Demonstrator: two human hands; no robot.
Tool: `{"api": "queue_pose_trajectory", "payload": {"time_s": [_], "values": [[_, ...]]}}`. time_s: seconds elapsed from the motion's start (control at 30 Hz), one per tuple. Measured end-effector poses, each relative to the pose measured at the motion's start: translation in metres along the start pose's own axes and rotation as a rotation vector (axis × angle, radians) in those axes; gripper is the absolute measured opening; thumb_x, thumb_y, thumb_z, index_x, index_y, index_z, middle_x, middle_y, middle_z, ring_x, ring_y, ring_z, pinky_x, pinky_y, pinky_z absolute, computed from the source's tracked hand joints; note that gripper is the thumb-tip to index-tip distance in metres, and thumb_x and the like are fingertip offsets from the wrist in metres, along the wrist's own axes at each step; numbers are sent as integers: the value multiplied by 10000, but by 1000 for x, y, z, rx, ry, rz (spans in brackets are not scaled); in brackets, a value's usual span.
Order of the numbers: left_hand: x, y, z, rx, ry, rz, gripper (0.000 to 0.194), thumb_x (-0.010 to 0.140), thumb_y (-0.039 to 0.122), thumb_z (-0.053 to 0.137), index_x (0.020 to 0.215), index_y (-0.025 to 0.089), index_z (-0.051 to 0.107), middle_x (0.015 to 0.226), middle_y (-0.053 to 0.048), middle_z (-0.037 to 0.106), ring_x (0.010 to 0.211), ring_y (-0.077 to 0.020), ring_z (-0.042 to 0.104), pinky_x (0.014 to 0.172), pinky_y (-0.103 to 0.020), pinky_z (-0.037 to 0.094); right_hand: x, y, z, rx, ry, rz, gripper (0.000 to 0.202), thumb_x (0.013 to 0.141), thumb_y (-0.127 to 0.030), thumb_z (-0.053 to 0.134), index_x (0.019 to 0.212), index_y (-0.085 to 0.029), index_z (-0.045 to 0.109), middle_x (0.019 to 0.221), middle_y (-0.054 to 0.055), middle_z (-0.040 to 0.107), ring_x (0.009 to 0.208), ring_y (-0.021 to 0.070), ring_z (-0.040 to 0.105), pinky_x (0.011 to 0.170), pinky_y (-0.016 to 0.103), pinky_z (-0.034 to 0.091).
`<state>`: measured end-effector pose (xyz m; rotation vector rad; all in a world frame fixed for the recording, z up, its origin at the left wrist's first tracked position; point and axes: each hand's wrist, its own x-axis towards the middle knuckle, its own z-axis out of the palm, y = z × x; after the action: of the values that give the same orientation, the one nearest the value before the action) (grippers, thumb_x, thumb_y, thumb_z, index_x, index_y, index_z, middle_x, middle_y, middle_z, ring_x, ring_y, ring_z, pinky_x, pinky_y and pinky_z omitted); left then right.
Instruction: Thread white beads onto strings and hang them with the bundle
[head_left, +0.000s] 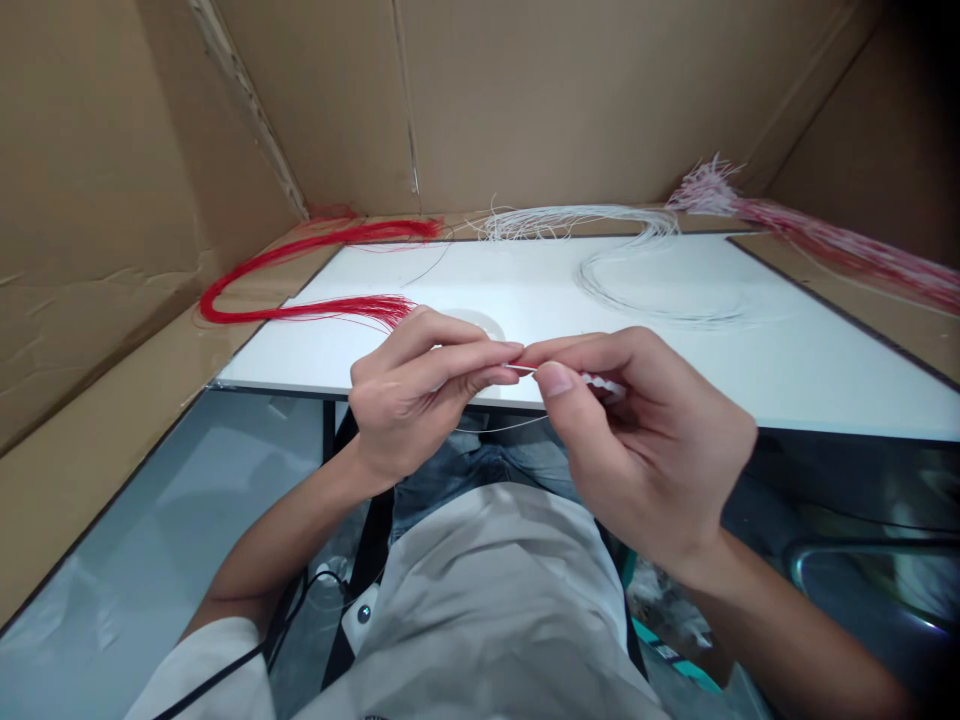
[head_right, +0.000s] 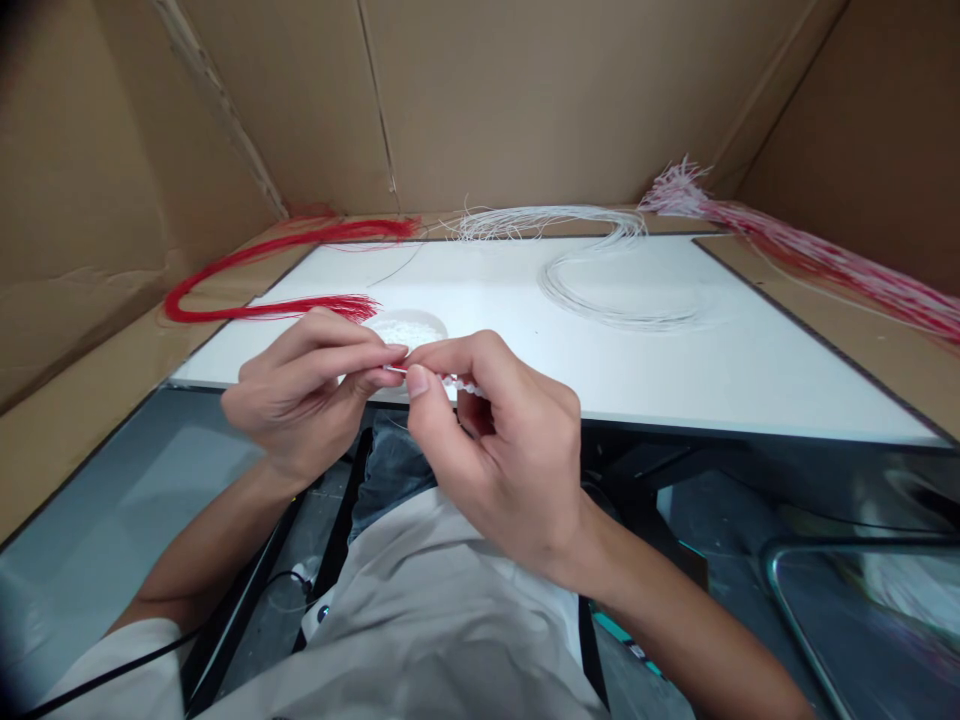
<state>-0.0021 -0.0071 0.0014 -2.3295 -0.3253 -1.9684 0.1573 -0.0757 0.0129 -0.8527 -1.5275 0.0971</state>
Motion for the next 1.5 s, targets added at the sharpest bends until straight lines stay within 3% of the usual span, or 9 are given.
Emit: {"api": "queue_pose_trajectory", "payload": {"time_s": [0.23, 0.43, 0.67, 1.5], "values": [[1, 0, -1, 34, -21, -4, 91, 927, 286, 797, 1015, 265, 808, 851, 12, 760, 718, -85, 693, 626, -225, 541, -2, 1, 1, -52, -5, -42, 131, 933, -116, 666, 890, -239, 675, 804, -29, 786, 507, 94, 539, 464, 264, 419], [2, 0, -1, 7, -38, 3, 145, 897, 206, 822, 1036, 246, 814, 858, -3, 762, 748, -98, 708, 655, -226, 560, -3, 4, 2, -108, 6, -98, 134, 946, -124, 664, 918, -255, 670, 805, -30, 791, 491, 102, 545, 466, 273, 437], [3, 1, -4, 69, -96, -13, 127, 925, 249, 799, 1050, 270, 811, 870, 4, 768, 749, -101, 699, 650, -232, 558, 0, 7, 1, -177, -16, -206, 170, 948, -112, 652, 870, -262, 634, 798, -2, 794, 485, 116, 569, 438, 283, 435], [3, 0, -3, 25, -127, -8, 123, 908, 186, 804, 1030, 185, 787, 892, -18, 758, 803, -103, 703, 727, -220, 575, 2, 9, -2, -200, -56, -210, 158, 933, -89, 637, 861, -231, 633, 760, -4, 768, 498, 98, 568, 459, 251, 441]]}}
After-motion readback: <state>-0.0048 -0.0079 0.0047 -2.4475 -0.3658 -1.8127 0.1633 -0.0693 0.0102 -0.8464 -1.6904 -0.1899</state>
